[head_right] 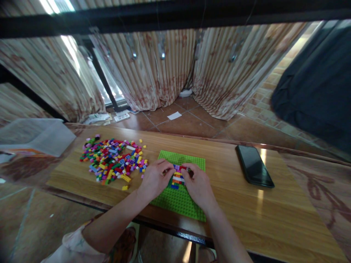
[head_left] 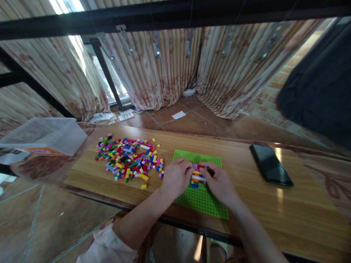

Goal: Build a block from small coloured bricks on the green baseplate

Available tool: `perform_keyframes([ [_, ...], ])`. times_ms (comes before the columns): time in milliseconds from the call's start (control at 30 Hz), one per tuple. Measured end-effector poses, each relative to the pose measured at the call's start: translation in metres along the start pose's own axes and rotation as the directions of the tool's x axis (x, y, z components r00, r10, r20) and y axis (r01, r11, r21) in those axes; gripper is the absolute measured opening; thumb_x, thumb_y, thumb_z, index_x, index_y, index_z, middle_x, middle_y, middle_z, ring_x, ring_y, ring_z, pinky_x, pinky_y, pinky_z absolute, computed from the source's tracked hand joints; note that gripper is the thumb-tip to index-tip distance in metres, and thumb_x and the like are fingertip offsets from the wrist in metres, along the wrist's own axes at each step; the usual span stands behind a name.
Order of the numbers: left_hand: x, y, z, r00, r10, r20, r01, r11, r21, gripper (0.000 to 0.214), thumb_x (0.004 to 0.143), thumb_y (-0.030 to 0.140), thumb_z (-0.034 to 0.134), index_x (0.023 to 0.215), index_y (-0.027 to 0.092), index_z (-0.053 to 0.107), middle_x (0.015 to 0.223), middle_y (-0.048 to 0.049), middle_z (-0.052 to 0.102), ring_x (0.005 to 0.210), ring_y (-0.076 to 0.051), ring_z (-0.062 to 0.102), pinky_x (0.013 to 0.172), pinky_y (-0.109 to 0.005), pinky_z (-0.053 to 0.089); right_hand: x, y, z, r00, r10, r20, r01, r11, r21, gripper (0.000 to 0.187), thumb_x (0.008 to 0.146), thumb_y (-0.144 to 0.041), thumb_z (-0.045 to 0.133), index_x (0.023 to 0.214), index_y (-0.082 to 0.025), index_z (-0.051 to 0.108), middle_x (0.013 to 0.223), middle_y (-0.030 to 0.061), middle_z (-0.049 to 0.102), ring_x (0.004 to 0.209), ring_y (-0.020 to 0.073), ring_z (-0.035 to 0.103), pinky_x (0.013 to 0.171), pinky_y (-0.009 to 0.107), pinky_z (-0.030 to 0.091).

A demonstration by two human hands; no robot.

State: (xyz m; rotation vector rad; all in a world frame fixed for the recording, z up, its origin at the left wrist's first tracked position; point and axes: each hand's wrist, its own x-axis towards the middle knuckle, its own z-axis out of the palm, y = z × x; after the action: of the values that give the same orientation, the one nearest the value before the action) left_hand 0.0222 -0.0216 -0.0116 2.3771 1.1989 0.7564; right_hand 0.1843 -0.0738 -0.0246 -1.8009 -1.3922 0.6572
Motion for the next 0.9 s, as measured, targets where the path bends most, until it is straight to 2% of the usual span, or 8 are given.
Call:
perform_keyframes([
  [233, -0.0069, 0.0035, -0.0009, 0.998, 0.026, 0.05, -0.028, 0.999, 0.036, 0.024, 0.094, 0.023, 0.048, 0.084, 0.019, 0.07, 0.08, -0.0033, 0.065, 0.078, -0.015, 0.061, 0.072, -0.026, 0.046, -0.0004, -0.0006, 0.0002, 1.0, -0.01, -0.022, 0.009, 1.0, -0.02, 0.035, 0.086, -0.044, 0.05, 0.102, -0.021, 0.071, 0.101, 0.0078, 0.074, 0.088, 0.023, 0.067, 0.081, 0.038, 0.05],
  [500, -0.0094, 0.0054, -0.0027, 0.999, -0.02, 0.044, 0.019, 1.0, 0.009, 0.021, 0.092, 0.021, 0.051, 0.089, 0.02, 0.071, 0.082, -0.004, 0.068, 0.078, -0.016, 0.063, 0.072, -0.027, 0.047, -0.0009, 0.0003, 0.0013, 0.999, -0.022, -0.033, 0.021, 0.999, -0.03, 0.036, 0.087, -0.043, 0.05, 0.105, -0.019, 0.07, 0.102, 0.0091, 0.072, 0.088, 0.0229, 0.066, 0.082, 0.039, 0.05],
  [600, -0.0099, 0.0042, -0.002, 0.998, -0.038, 0.04, 0.04, 0.998, -0.052, 0.02, 0.091, 0.02, 0.053, 0.091, 0.02, 0.072, 0.083, -0.0038, 0.07, 0.078, -0.016, 0.064, 0.073, -0.027, 0.049, -0.0025, -0.002, 0.0026, 0.993, -0.091, -0.075, 0.089, 0.996, -0.03, 0.034, 0.088, -0.04, 0.05, 0.105, -0.018, 0.07, 0.103, 0.0104, 0.069, 0.09, 0.0223, 0.065, 0.082, 0.038, 0.051],
  [733, -0.0092, 0.0038, -0.0019, 0.998, -0.055, 0.036, 0.06, 0.988, -0.143, 0.02, 0.089, 0.018, 0.054, 0.094, 0.02, 0.073, 0.087, -0.0041, 0.072, 0.079, -0.016, 0.066, 0.073, -0.027, 0.05, -0.0055, -0.0052, 0.0026, 0.969, -0.209, -0.133, 0.204, 0.978, -0.051, 0.029, 0.09, -0.033, 0.048, 0.096, -0.022, 0.074, 0.112, 0.0109, 0.064, 0.102, 0.0229, 0.062, 0.088, 0.039, 0.051],
  [900, -0.0078, 0.0038, -0.0056, 0.996, -0.088, 0.02, 0.09, 0.987, -0.133, 0.02, 0.088, 0.017, 0.055, 0.093, 0.02, 0.074, 0.086, -0.0032, 0.074, 0.078, -0.016, 0.067, 0.071, -0.027, 0.051, -0.008, -0.0046, 0.002, 0.944, -0.297, -0.143, 0.289, 0.954, -0.077, 0.03, 0.091, -0.026, 0.046, 0.093, -0.027, 0.076, 0.118, 0.0088, 0.061, 0.106, 0.0229, 0.059, 0.094, 0.043, 0.049],
])
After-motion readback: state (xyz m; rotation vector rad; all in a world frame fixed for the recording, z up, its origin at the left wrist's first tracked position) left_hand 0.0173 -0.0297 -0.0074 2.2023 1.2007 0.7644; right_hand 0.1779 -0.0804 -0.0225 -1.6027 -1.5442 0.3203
